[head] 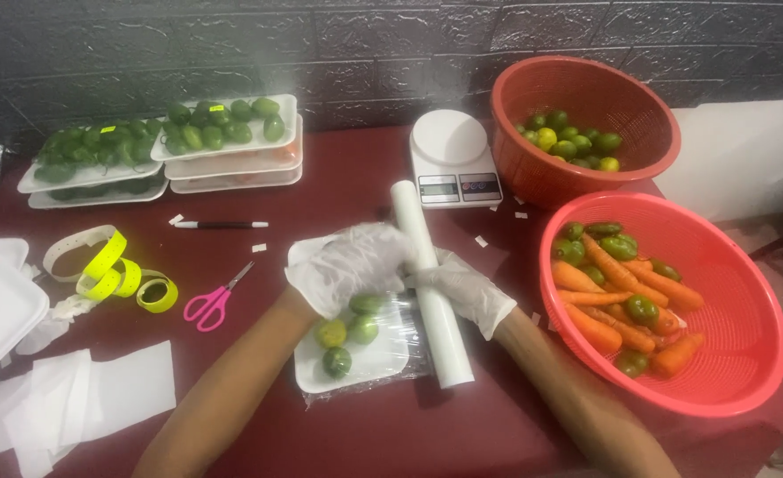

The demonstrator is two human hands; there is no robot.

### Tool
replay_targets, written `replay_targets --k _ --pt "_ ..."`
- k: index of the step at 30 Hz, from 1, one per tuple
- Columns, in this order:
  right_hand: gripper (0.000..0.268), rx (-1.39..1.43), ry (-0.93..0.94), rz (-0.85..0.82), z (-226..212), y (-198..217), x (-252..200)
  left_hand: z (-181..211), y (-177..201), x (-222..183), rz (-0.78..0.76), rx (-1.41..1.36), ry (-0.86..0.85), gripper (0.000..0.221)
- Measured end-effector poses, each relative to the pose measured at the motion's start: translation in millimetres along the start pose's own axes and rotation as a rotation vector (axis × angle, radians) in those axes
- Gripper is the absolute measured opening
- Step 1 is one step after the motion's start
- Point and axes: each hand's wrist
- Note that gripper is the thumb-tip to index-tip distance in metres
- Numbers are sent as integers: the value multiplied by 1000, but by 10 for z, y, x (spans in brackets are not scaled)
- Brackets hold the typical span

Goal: A person uses plastic wrap and scissors to package a tray of limes.

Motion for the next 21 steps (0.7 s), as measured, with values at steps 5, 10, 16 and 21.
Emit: replay_targets --k 5,10,16,21 --pt "57 -26 -20 -57 -96 55 -85 107 -24 -136 63 -81 -48 25" --pt "48 189 -55 -91 -171 -5 -195 152 -299 -224 239 -209 -89 54" --pt "44 275 -81 -166 -181 23 -139 47 -667 -79 531 -48 -194 73" --pt "49 299 -79 -196 -222 29 -169 -9 -761 -6 517 -68 -227 76"
Point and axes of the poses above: each hand's wrist, its own x-axis towards the middle knuckle, its own y-axis out of the back of the hand, z = x × y, and after that the axes turned 12 degrees about x, right-handed
